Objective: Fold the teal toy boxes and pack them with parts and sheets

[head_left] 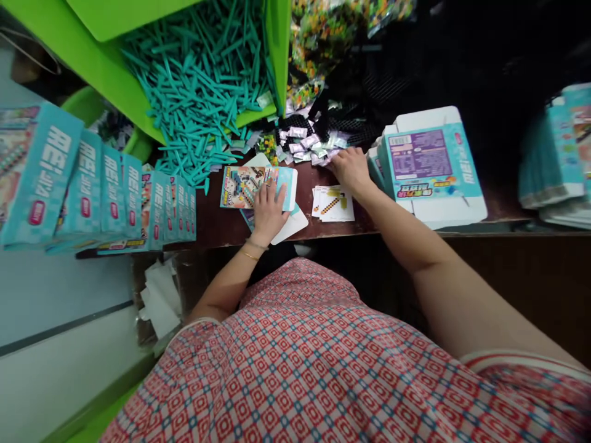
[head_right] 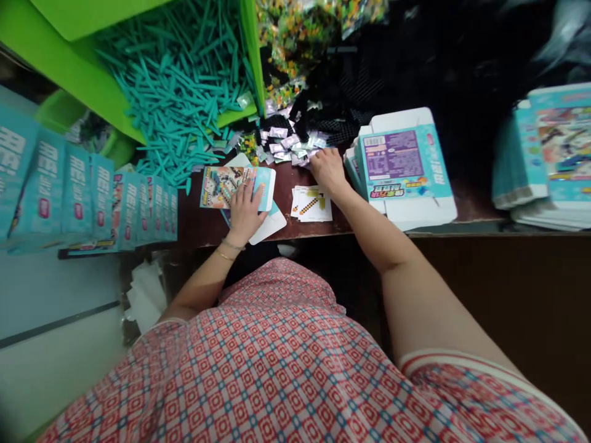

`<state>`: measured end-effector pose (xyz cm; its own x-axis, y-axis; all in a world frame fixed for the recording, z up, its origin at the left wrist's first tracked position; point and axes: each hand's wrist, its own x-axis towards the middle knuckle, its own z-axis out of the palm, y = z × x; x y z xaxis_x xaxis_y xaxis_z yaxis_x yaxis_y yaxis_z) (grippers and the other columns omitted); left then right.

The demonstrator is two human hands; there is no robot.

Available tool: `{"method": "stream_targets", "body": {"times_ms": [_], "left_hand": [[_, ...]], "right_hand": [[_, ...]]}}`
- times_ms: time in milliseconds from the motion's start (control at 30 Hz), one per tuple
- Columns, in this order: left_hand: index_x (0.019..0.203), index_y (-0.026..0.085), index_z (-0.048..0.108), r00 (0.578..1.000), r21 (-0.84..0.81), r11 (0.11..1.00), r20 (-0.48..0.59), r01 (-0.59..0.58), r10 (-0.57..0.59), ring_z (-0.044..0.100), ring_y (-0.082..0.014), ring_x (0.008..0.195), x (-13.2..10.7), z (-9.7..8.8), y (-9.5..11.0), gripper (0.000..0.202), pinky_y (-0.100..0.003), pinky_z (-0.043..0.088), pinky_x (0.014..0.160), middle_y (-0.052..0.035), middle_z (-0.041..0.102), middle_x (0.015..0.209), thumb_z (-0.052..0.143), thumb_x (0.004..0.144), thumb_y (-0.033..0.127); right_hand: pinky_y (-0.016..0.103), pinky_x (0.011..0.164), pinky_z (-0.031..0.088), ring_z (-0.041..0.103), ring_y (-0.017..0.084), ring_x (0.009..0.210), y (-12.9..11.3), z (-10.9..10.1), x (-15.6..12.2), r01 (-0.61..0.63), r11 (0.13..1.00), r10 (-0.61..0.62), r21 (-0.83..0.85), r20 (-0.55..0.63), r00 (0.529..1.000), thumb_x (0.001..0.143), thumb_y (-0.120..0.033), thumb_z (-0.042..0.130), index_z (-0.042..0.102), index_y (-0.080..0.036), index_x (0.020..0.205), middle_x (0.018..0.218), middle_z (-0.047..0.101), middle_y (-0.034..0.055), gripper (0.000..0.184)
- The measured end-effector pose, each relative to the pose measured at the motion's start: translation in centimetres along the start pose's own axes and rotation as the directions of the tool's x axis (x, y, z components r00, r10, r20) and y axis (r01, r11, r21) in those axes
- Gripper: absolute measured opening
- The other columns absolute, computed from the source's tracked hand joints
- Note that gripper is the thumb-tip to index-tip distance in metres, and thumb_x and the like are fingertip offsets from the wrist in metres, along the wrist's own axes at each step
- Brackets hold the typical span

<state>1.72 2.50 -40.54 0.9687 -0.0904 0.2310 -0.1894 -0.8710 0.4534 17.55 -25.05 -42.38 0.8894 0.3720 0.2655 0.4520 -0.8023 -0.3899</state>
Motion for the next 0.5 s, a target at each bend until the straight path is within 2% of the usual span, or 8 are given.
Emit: {"method": "stream_targets", "body": {"times_ms": [67, 133, 233, 300, 333, 400, 433, 500], "left_hand": [[0.140, 0.020, 0.070, 0.993, -0.099, 0.995, -0.119, -0.015, 0.003, 0.058, -0.0390, 0.144, 0.5, -2.1, -0.5, 0.054, -0.061, 0.041, 0.123, -0.0193, 0.066, 0.149, 0.062, 0.101, 0.056], [0.132, 0.023, 0.073, 0.967, -0.199, 0.979, -0.254, -0.042, -0.010, 0.066, -0.0311, 0.133, 0.5, -4.9, -0.8, 0.049, -0.051, 0.048, 0.119, -0.0131, 0.074, 0.137, 0.051, 0.106, 0.059], [0.124, 0.024, 0.076, 0.941, -0.308, 0.947, -0.339, -0.093, -0.018, 0.071, -0.0253, 0.123, 0.2, -8.4, 0.0, 0.049, -0.043, 0.053, 0.112, -0.0101, 0.077, 0.127, 0.047, 0.108, 0.061], [0.121, 0.023, 0.077, 0.939, -0.336, 0.935, -0.344, -0.114, -0.009, 0.072, -0.0240, 0.120, 0.1, -9.7, 0.9, 0.049, -0.041, 0.055, 0.109, -0.0103, 0.078, 0.123, 0.047, 0.108, 0.060], [0.119, 0.022, 0.077, 0.934, -0.341, 0.934, -0.357, -0.110, -0.020, 0.073, -0.0235, 0.117, -0.2, -10.1, 1.2, 0.051, -0.040, 0.056, 0.107, -0.0103, 0.078, 0.121, 0.046, 0.109, 0.060], [0.112, 0.020, 0.078, 0.896, -0.335, 0.941, -0.430, -0.049, -0.106, 0.074, -0.0227, 0.107, -1.3, -11.2, 1.3, 0.055, -0.039, 0.058, 0.100, -0.0090, 0.079, 0.111, 0.046, 0.107, 0.064], [0.108, 0.019, 0.078, 0.856, -0.331, 0.943, -0.485, 0.011, -0.180, 0.073, -0.0223, 0.100, -2.2, -11.9, 1.0, 0.058, -0.038, 0.059, 0.096, -0.0078, 0.078, 0.104, 0.048, 0.105, 0.068], [0.105, 0.017, 0.077, 0.777, -0.344, 0.925, -0.535, 0.158, -0.332, 0.070, -0.0214, 0.092, -4.8, -13.5, 0.1, 0.065, -0.038, 0.059, 0.091, -0.0058, 0.075, 0.096, 0.046, 0.101, 0.075]], "right_hand": [[0.048, 0.104, 0.049, 0.065, 0.025, 0.108, -1.6, -1.0, -0.7, -0.025, 0.999, 0.028, 0.036, -0.083, 0.996, 0.112, -0.046, 0.046, 0.074, -0.017, 0.096, 0.102, 0.077, 0.0132, 0.044], [0.050, 0.102, 0.050, 0.065, 0.027, 0.112, -5.0, -1.8, -1.4, 0.023, 0.993, -0.003, 0.116, -0.166, 0.986, 0.112, -0.044, 0.047, 0.075, -0.022, 0.114, 0.114, 0.076, 0.0099, 0.036], [0.057, 0.109, 0.046, 0.061, 0.030, 0.124, -12.9, -2.2, -1.9, 0.270, 0.937, -0.242, 0.223, -0.147, 0.959, 0.111, -0.040, 0.050, 0.072, -0.034, 0.129, 0.122, 0.073, 0.0047, 0.029], [0.057, 0.111, 0.046, 0.059, 0.030, 0.127, -17.7, -1.8, -1.8, 0.417, 0.868, -0.411, 0.269, -0.080, 0.908, 0.111, -0.037, 0.047, 0.071, -0.035, 0.134, 0.124, 0.073, 0.0049, 0.033], [0.056, 0.111, 0.046, 0.058, 0.030, 0.128, -19.2, -1.6, -1.8, 0.457, 0.842, -0.460, 0.288, -0.061, 0.886, 0.112, -0.036, 0.045, 0.070, -0.035, 0.136, 0.127, 0.072, 0.0055, 0.035], [0.055, 0.112, 0.046, 0.057, 0.029, 0.130, -19.4, -1.4, -2.5, 0.452, 0.839, -0.458, 0.304, -0.055, 0.887, 0.112, -0.035, 0.042, 0.068, -0.033, 0.141, 0.135, 0.071, 0.0068, 0.039], [0.054, 0.112, 0.047, 0.058, 0.029, 0.130, -18.1, -1.4, -3.4, 0.409, 0.861, -0.414, 0.302, -0.049, 0.909, 0.112, -0.034, 0.041, 0.068, -0.032, 0.141, 0.137, 0.070, 0.0076, 0.040], [0.054, 0.110, 0.049, 0.060, 0.030, 0.127, -13.8, -1.8, -6.4, 0.252, 0.929, -0.262, 0.272, -0.003, 0.965, 0.112, -0.033, 0.039, 0.071, -0.030, 0.137, 0.137, 0.071, 0.0099, 0.042]]}}
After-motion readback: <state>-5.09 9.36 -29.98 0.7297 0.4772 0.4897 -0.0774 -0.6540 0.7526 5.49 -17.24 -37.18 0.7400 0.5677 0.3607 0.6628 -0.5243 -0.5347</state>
